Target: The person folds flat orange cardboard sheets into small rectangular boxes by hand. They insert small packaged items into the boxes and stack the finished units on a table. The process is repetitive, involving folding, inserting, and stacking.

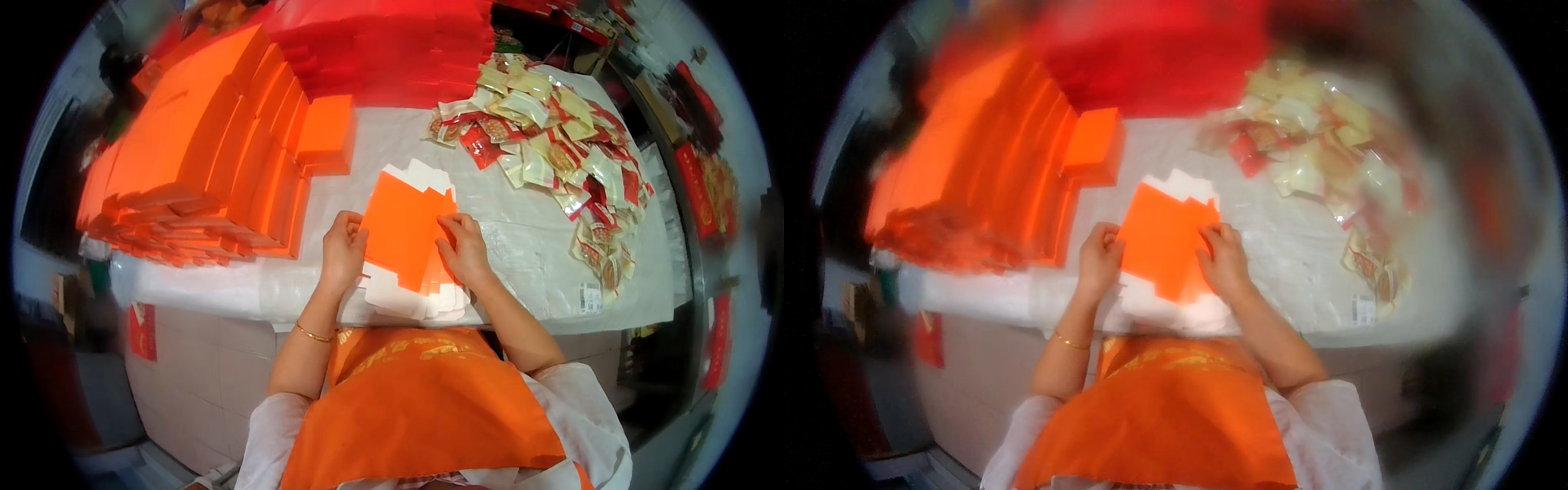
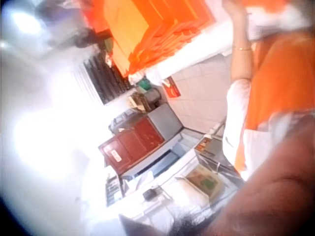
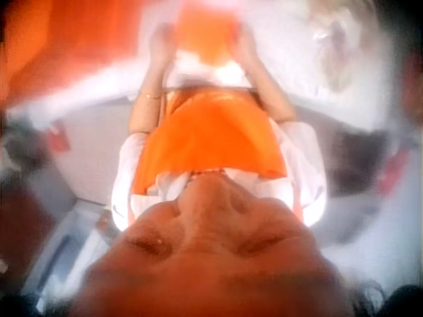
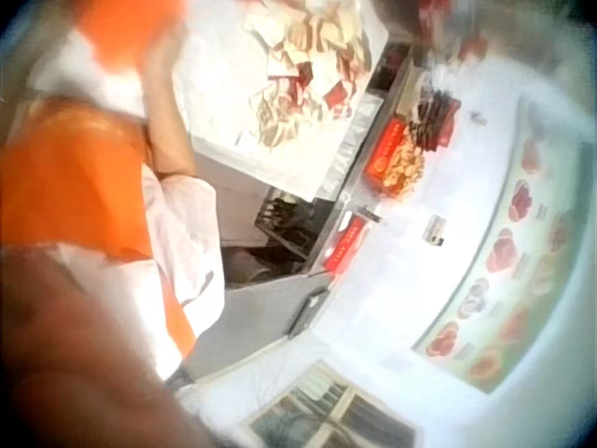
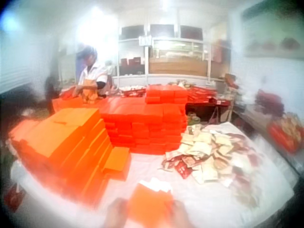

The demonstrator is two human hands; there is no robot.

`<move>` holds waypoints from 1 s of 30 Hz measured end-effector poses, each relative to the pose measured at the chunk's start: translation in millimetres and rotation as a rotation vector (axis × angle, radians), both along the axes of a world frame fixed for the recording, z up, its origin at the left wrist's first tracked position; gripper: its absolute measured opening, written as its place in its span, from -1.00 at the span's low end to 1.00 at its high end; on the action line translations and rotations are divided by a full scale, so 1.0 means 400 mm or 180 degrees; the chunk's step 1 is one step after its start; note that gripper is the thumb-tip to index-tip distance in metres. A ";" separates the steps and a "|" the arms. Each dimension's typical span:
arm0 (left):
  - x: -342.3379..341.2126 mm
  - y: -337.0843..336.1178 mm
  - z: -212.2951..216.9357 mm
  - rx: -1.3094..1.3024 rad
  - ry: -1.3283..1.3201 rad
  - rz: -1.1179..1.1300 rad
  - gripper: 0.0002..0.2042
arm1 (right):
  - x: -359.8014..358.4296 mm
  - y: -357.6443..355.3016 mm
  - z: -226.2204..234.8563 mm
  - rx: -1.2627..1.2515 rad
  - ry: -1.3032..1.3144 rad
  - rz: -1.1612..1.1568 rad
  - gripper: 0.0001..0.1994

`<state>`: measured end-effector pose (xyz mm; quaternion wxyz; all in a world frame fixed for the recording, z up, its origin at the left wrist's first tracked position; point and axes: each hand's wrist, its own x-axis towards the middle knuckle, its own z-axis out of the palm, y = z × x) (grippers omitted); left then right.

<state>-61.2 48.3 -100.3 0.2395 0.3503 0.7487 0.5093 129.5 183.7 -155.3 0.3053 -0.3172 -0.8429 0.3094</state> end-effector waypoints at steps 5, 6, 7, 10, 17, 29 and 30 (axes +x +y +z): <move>-0.025 -0.001 0.047 0.0428 -0.0189 -0.0356 -0.82 | -0.004 0.051 0.085 0.0661 0.0652 -0.0476 -0.49; -0.029 -0.002 0.044 0.0611 -0.0306 -0.0429 -0.82 | -0.005 0.068 0.108 0.1052 0.0708 -0.0560 -0.48; -0.026 0.001 0.053 0.0604 -0.0246 -0.0508 -0.82 | -0.001 0.089 0.121 0.1454 0.0734 -0.0660 -0.47; -0.015 0.013 0.083 0.0592 -0.0301 -0.0618 -0.81 | 0.014 0.150 0.135 -0.0578 0.0725 -0.0333 -0.55; 0.025 0.011 0.065 0.0480 -0.0465 -0.0357 -0.81 | 0.056 0.167 0.138 -0.0512 0.0535 -0.0452 -0.62; 0.034 -0.003 0.010 0.0500 -0.0543 -0.0215 -0.68 | 0.044 0.120 0.156 0.0609 0.0869 -0.0514 -0.81; 0.037 -0.002 0.006 0.0488 -0.0531 -0.0226 -0.66 | 0.040 0.116 0.160 0.0360 0.0971 -0.0423 -0.84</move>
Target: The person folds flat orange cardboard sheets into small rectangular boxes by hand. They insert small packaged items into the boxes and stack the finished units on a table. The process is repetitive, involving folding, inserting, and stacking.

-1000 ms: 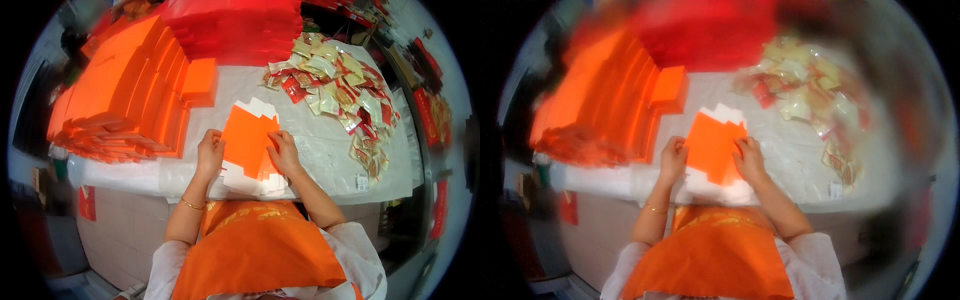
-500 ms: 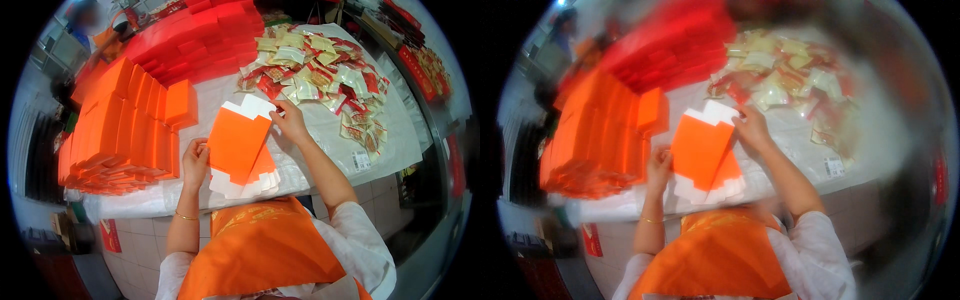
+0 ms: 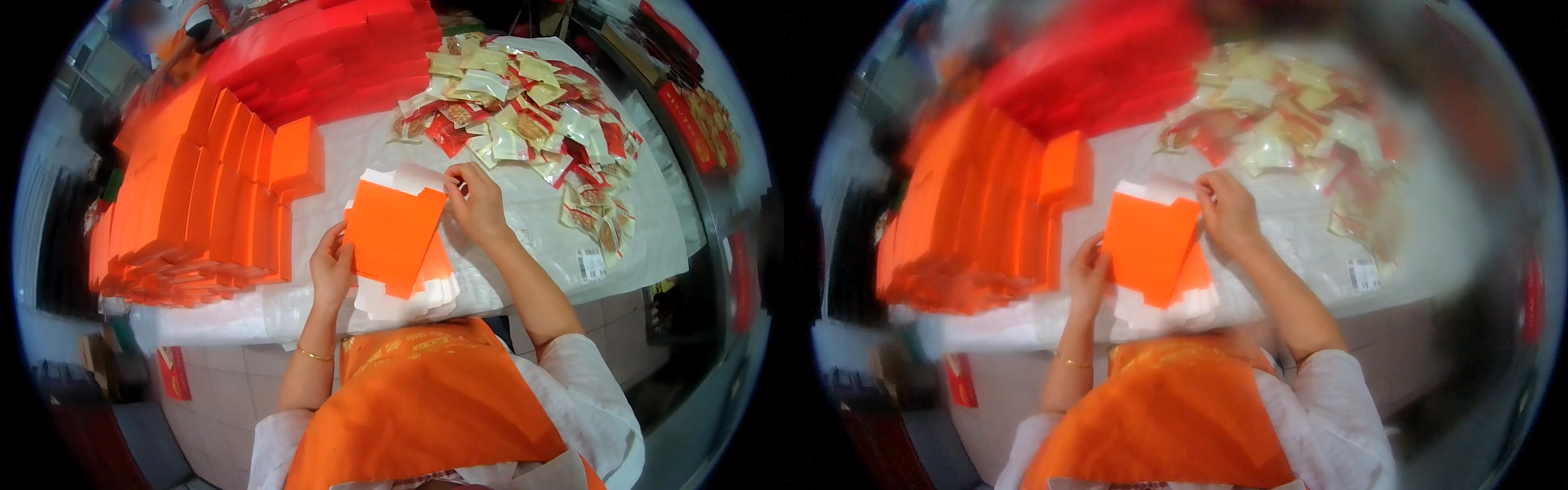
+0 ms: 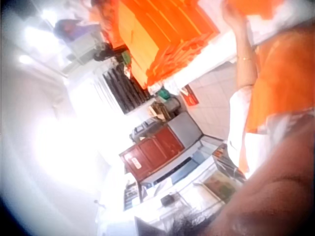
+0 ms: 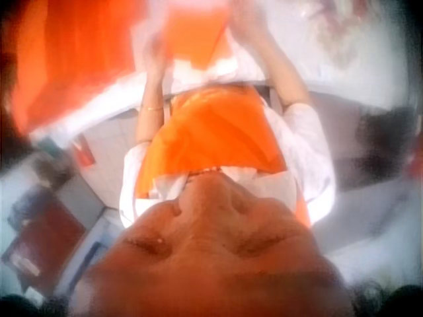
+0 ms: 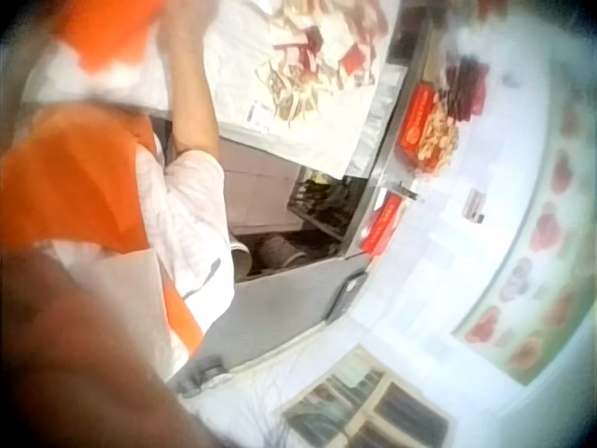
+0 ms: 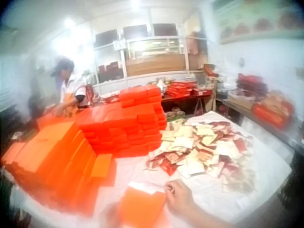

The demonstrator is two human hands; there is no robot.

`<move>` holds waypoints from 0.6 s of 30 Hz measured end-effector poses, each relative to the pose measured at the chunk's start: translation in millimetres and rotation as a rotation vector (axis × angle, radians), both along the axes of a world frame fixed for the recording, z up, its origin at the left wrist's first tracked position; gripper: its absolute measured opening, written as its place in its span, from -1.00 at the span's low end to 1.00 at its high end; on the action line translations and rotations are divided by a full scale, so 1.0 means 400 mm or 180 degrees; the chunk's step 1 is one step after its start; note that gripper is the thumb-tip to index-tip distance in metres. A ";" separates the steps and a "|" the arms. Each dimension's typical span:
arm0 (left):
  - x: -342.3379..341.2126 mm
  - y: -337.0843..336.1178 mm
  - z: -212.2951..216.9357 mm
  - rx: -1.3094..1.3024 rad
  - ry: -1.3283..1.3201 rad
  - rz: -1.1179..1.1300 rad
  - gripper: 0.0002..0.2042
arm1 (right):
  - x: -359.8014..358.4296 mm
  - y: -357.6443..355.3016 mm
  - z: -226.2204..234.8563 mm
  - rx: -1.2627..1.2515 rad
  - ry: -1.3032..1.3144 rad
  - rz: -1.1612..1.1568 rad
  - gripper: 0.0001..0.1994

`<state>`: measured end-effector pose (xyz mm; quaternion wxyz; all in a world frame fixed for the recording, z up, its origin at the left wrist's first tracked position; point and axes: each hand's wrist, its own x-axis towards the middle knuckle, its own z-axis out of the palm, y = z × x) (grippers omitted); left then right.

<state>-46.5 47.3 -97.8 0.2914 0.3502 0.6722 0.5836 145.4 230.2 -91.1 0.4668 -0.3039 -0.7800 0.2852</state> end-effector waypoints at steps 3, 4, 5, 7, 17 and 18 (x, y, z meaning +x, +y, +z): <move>0.004 0.013 -0.001 0.0318 0.2572 0.0168 -0.63 | -0.015 -0.019 0.021 -0.0831 0.0376 0.0304 -0.87; 0.009 0.017 0.005 0.0368 0.3018 0.0219 -0.62 | -0.017 -0.025 0.027 -0.1209 0.0533 0.0338 -0.85; 0.017 0.017 0.015 0.0322 0.2840 0.0213 -0.62 | -0.020 -0.027 0.031 -0.1589 0.0688 0.0367 -0.84; 0.024 0.011 0.039 0.0293 0.2135 0.0104 -0.64 | -0.008 -0.022 0.037 -0.1882 0.0494 0.0597 -0.79; 0.031 0.005 0.120 0.0112 0.0535 -0.1093 -0.75 | 0.041 0.014 0.131 -0.1488 -0.1404 0.2245 -0.44; 0.039 0.003 0.119 0.0131 0.0497 -0.1188 -0.76 | 0.036 0.007 0.134 -0.1380 -0.1348 0.2429 -0.43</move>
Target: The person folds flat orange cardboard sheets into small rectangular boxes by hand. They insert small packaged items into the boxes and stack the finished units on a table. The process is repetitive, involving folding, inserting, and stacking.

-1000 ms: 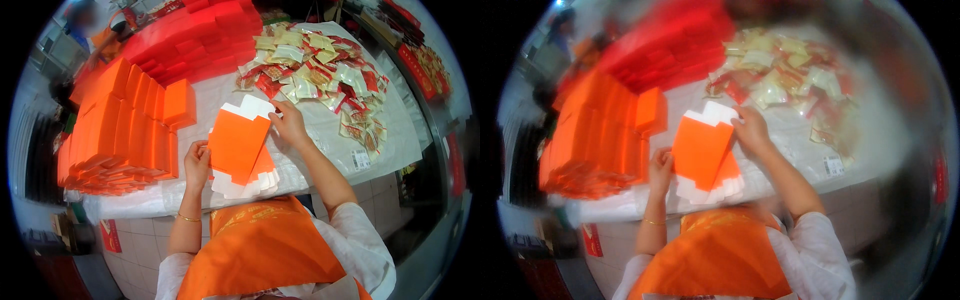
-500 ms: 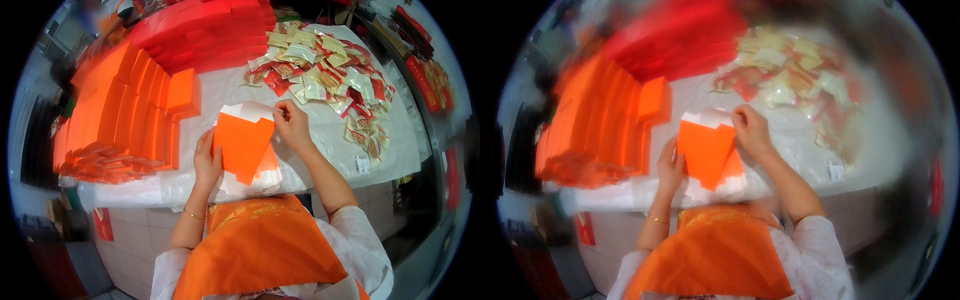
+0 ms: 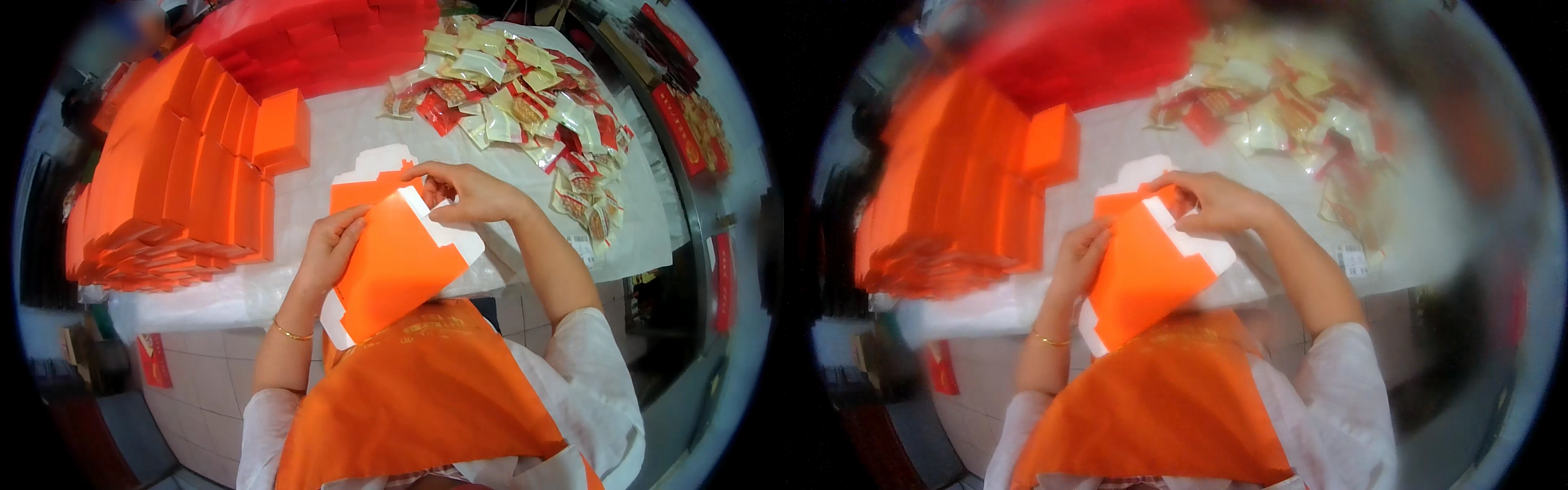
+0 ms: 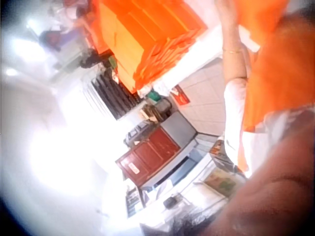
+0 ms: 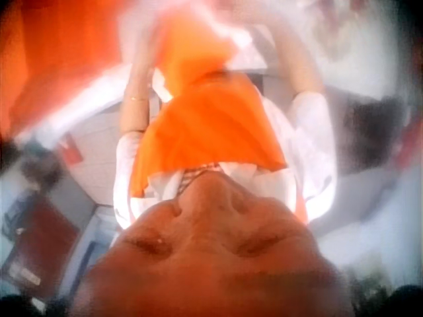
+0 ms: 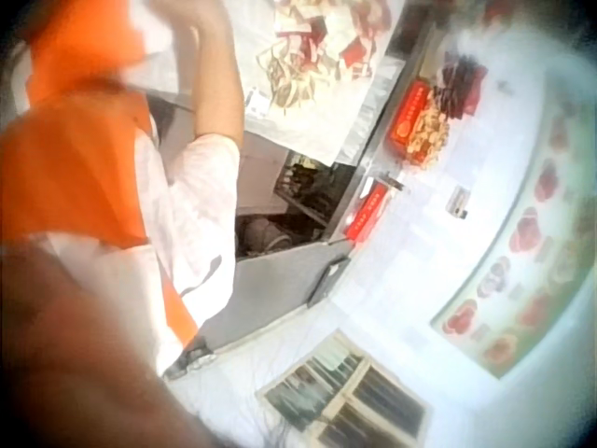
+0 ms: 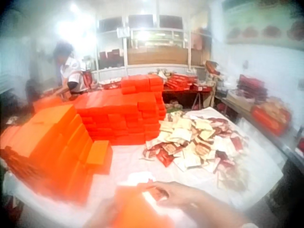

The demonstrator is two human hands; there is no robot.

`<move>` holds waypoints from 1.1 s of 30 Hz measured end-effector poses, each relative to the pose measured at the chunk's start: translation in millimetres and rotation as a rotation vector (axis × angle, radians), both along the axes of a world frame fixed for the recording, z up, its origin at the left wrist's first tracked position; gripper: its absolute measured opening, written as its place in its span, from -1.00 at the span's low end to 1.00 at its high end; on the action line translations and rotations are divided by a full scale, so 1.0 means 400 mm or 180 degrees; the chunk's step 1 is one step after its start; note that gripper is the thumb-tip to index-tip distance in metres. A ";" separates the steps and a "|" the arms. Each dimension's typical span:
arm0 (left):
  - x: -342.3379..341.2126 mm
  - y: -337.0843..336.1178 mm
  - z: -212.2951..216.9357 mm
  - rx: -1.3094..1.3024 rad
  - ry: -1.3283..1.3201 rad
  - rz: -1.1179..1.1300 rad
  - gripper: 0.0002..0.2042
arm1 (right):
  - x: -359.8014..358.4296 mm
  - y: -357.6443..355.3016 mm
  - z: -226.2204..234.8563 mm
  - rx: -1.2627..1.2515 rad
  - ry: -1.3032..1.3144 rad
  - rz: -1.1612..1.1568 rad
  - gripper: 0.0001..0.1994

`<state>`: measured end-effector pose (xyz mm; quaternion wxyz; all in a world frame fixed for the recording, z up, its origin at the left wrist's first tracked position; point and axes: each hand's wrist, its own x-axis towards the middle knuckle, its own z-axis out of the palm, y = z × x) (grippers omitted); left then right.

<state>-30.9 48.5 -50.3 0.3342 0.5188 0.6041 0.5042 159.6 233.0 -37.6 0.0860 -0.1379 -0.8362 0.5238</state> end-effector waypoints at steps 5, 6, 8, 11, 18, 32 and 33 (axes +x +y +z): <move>0.023 -0.025 -0.007 -0.0074 -0.0089 -0.0012 -0.77 | 0.003 -0.035 0.047 -0.0033 -0.0744 0.0494 -0.38; 0.024 -0.032 -0.007 -0.0111 -0.0003 0.0023 -0.77 | 0.005 -0.043 0.047 0.0022 -0.0791 0.0580 -0.38; 0.026 -0.039 -0.002 -0.0040 0.0140 0.0001 -0.77 | 0.019 -0.053 0.052 -0.0007 -0.0482 0.0659 -0.37; 0.027 -0.040 0.009 0.0001 0.0177 -0.0022 -0.77 | 0.020 -0.065 0.043 -0.0003 -0.0189 0.0600 -0.37; 0.029 -0.045 0.009 0.0140 0.0009 -0.0083 -0.77 | -0.001 -0.079 0.088 0.0124 -0.0868 0.0425 -0.47; 0.003 -0.043 0.061 0.0627 0.2864 -0.0095 -0.39 | -0.087 -0.035 0.078 0.3757 0.1551 0.1029 -0.70; 0.005 -0.047 0.085 0.0506 0.3045 -0.0072 -0.34 | -0.093 -0.027 0.090 0.3800 0.1528 0.1123 -0.73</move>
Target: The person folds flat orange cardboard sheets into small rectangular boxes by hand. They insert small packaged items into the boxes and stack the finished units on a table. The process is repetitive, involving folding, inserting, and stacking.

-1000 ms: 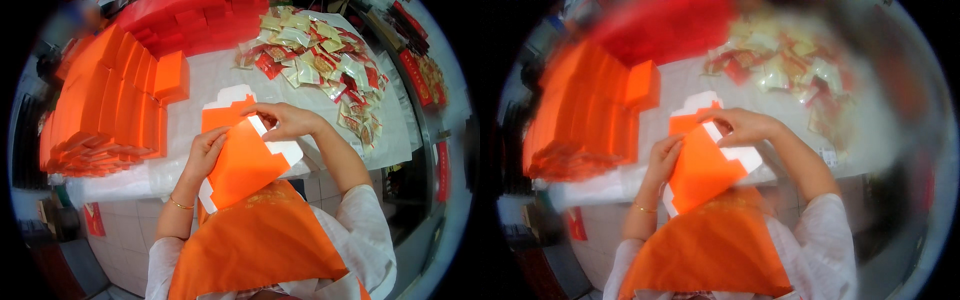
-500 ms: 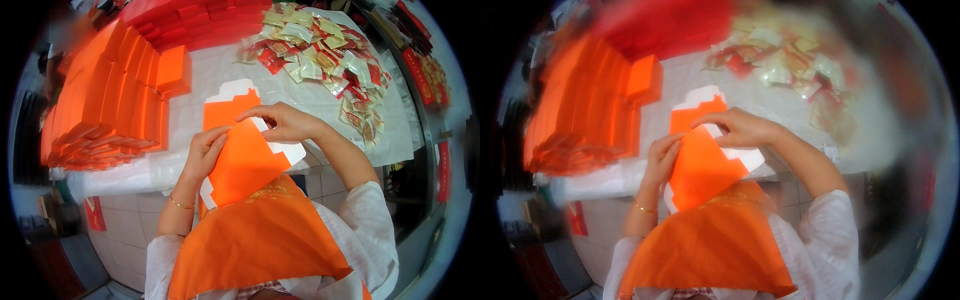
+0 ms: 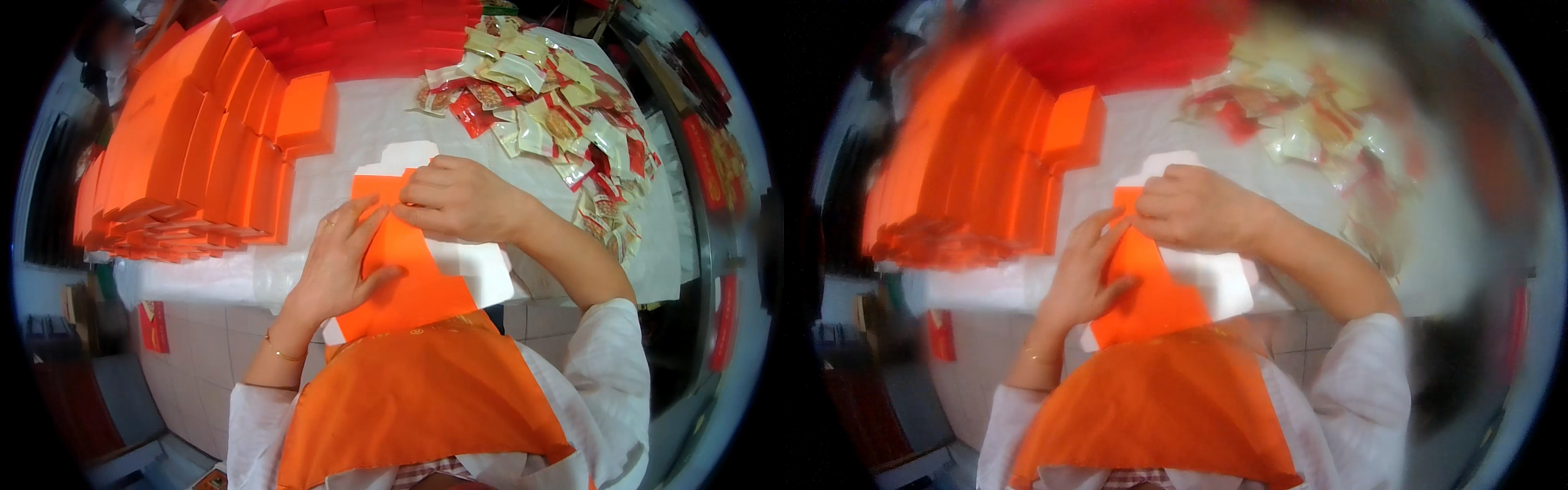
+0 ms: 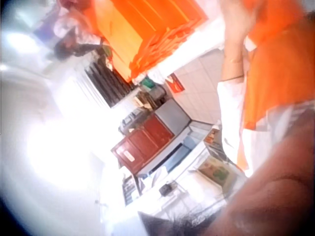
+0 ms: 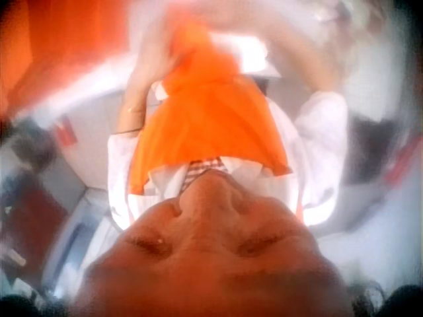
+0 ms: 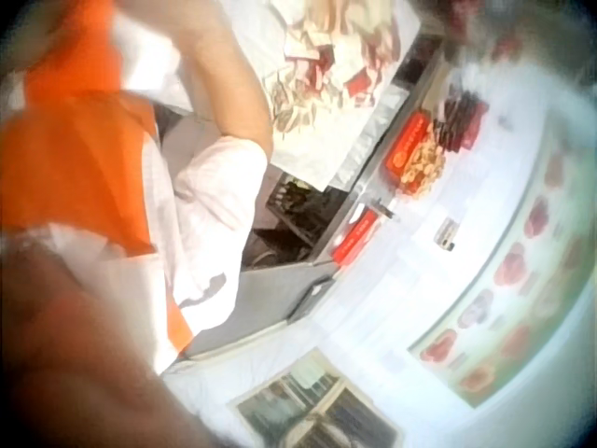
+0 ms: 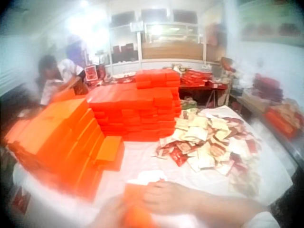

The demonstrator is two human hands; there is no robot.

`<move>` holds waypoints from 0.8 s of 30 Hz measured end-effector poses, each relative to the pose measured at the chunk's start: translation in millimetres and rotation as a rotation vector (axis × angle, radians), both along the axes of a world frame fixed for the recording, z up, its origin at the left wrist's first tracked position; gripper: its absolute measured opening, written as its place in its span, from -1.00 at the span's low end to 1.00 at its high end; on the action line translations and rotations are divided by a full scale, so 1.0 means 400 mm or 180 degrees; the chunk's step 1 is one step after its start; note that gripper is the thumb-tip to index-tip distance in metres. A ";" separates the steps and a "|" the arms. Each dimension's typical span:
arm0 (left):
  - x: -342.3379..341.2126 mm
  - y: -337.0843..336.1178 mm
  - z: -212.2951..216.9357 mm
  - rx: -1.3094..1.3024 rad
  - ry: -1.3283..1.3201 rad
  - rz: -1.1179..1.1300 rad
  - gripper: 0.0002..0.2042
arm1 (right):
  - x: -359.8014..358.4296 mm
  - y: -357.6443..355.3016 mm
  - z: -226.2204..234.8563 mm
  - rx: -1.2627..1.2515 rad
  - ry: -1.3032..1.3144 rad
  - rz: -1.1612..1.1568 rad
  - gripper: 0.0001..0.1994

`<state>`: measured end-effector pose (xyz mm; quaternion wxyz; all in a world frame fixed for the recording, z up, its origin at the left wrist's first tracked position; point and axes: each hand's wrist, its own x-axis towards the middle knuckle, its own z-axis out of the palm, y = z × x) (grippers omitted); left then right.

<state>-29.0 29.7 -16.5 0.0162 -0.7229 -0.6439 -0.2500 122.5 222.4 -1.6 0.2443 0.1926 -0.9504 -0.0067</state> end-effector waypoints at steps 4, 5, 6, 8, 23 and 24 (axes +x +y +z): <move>0.009 -0.019 0.083 -0.1430 -0.1726 0.0027 -0.18 | -0.012 0.019 0.052 -0.0315 -0.0347 0.0207 -0.81; 0.016 -0.019 0.091 -0.1499 -0.1827 -0.0018 -0.15 | -0.016 0.021 0.067 -0.0381 -0.0532 0.0245 -0.82; 0.020 -0.016 0.093 -0.1572 -0.1928 -0.0090 -0.12 | -0.018 0.024 0.070 -0.0446 -0.0721 0.0257 -0.83; 0.014 -0.013 0.095 -0.1889 -0.1989 0.0001 -0.14 | -0.030 0.034 0.061 -0.1167 -0.1213 0.0249 -0.87; 0.032 -0.085 0.014 -0.0605 -0.0922 0.1043 -0.30 | 0.249 -0.213 -0.168 -0.5432 -0.2123 -0.1188 -0.56; 0.030 -0.076 0.002 -0.0421 -0.0931 0.1082 -0.30 | 0.225 -0.184 -0.147 -0.5745 -0.2542 -0.1070 -0.55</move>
